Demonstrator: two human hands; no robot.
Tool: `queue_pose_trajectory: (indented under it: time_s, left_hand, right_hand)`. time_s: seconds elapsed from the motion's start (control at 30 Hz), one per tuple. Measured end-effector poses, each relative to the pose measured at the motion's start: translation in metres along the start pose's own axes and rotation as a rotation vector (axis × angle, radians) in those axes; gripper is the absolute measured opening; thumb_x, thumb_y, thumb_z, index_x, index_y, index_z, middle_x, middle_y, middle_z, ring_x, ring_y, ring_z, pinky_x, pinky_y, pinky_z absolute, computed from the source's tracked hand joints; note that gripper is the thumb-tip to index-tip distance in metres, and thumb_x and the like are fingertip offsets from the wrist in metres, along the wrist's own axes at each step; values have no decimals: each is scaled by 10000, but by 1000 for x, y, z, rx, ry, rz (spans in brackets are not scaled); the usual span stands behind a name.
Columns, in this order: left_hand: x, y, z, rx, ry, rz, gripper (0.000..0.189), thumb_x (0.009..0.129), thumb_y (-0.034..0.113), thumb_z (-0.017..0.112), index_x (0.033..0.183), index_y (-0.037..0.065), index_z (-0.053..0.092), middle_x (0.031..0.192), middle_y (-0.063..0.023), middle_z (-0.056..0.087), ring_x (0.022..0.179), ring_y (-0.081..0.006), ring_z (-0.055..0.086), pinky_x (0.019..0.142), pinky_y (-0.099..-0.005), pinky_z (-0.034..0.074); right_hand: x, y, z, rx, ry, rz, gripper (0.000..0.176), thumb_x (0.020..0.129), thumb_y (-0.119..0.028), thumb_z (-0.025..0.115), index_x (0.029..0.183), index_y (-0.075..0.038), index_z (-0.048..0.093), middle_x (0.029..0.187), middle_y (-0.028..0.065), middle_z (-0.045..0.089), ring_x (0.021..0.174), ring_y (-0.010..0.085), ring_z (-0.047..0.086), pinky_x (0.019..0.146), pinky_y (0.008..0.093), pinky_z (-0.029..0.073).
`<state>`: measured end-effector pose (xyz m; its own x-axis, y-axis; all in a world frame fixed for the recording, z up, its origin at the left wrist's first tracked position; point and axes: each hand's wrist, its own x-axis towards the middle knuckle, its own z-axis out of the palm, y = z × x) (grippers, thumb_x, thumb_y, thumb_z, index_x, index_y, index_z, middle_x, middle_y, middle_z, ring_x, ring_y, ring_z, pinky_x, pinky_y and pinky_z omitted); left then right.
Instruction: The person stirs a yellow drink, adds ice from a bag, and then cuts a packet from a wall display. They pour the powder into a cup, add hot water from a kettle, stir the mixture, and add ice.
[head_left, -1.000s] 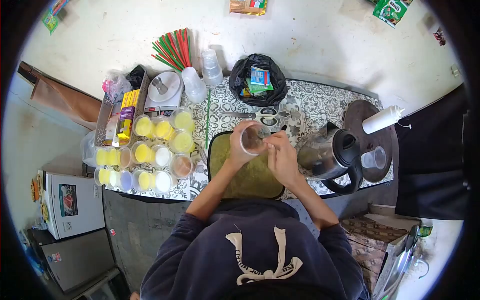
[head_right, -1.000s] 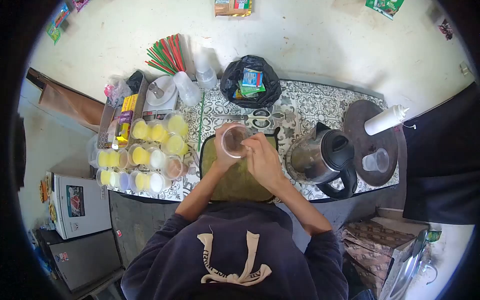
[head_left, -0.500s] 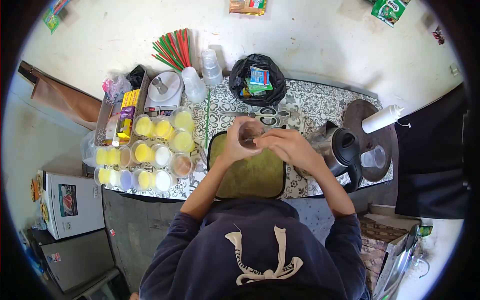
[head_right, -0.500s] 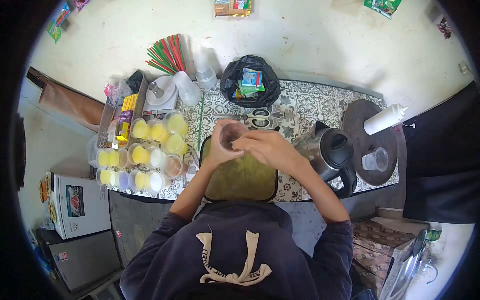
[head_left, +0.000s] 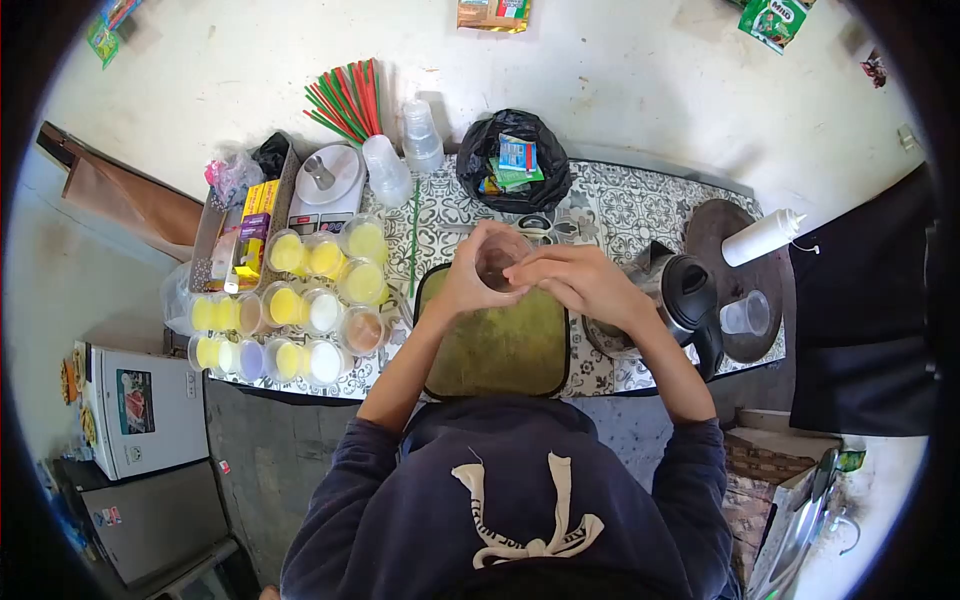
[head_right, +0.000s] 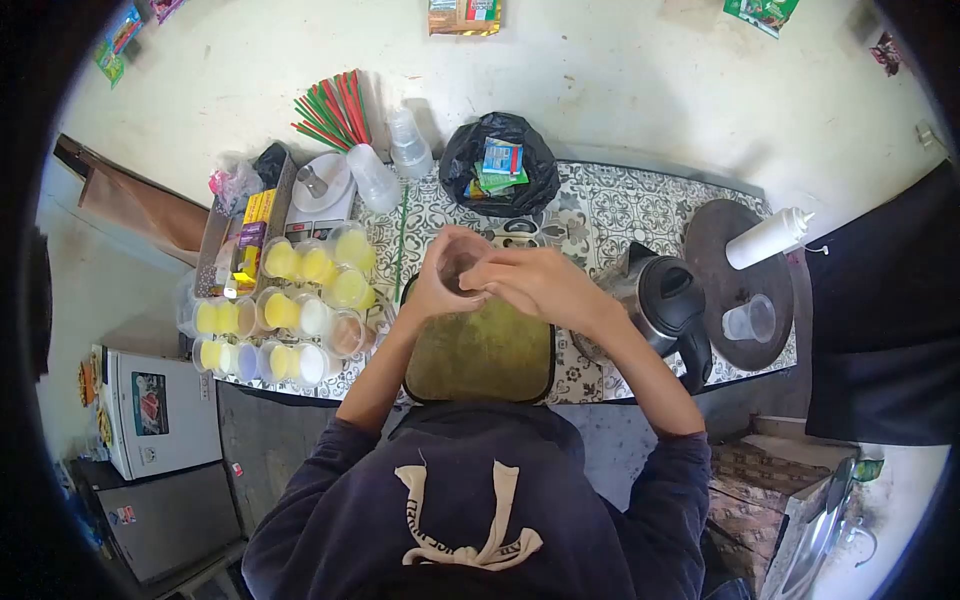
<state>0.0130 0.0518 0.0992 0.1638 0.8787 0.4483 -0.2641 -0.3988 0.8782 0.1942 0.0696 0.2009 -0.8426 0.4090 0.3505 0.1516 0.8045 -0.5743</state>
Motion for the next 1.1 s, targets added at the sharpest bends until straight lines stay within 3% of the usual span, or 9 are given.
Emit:
queue_pose_trajectory:
  time_s: [0.1,0.2,0.27,0.5,0.57,0.8,0.97,1.1]
  left_hand:
    - [0,2,-2,73,-24,15,629,577,32,778,1096,31,423,997,-92,565,903,-159,572,814,-291,460]
    - [1,6,-7,-41,-46,-136,631,581,30,781,1101,34,423,1011,-87,554,929,-156,558,833,-295,451]
    - [6,6,-11,-83,-93,-139,639,585,33,780,1113,35,420,1007,-76,550,932,-151,552,840,-296,447]
    - [18,3,-16,-203,-161,-157,604,599,17,760,1118,44,451,1024,-63,553,943,-148,551,843,-296,434]
    - [25,2,-19,-327,-276,-223,578,609,12,746,1114,47,466,1009,-61,560,950,-154,550,849,-301,428]
    - [35,-2,-18,-348,-249,-113,550,622,-20,717,1108,57,469,941,-26,538,903,-136,536,834,-298,427]
    - [32,8,-11,-273,-145,-123,535,621,-38,712,1084,64,465,925,-15,524,868,-124,533,795,-281,440]
    - [35,20,-4,-258,-104,-102,523,615,-19,730,1054,71,461,930,-17,538,847,-97,528,734,-252,439]
  right_hand:
    - [2,2,-1,8,55,-17,262,772,24,549,1009,-67,614,951,83,632,811,264,628,699,314,506]
    - [5,2,-6,-55,26,20,250,782,10,546,1009,-70,617,977,90,633,805,257,630,694,299,503]
    - [8,-4,-13,24,-9,57,167,836,-111,551,989,-69,600,923,85,627,797,273,618,684,340,499]
    - [27,3,-21,141,30,23,141,845,-102,544,962,-37,588,865,98,646,726,236,641,653,312,503]
    - [31,5,-27,106,6,95,138,852,-86,526,959,-26,587,864,98,646,682,202,643,633,294,504]
    - [42,-3,-33,220,-12,86,145,858,-80,525,972,-46,608,835,95,652,676,187,644,609,283,492]
    - [45,-6,-32,28,38,60,145,846,-124,525,946,-43,591,861,116,626,704,275,616,646,327,494]
    - [38,-6,-32,-108,13,-9,140,847,-117,520,960,-66,585,857,109,625,738,293,615,653,351,490]
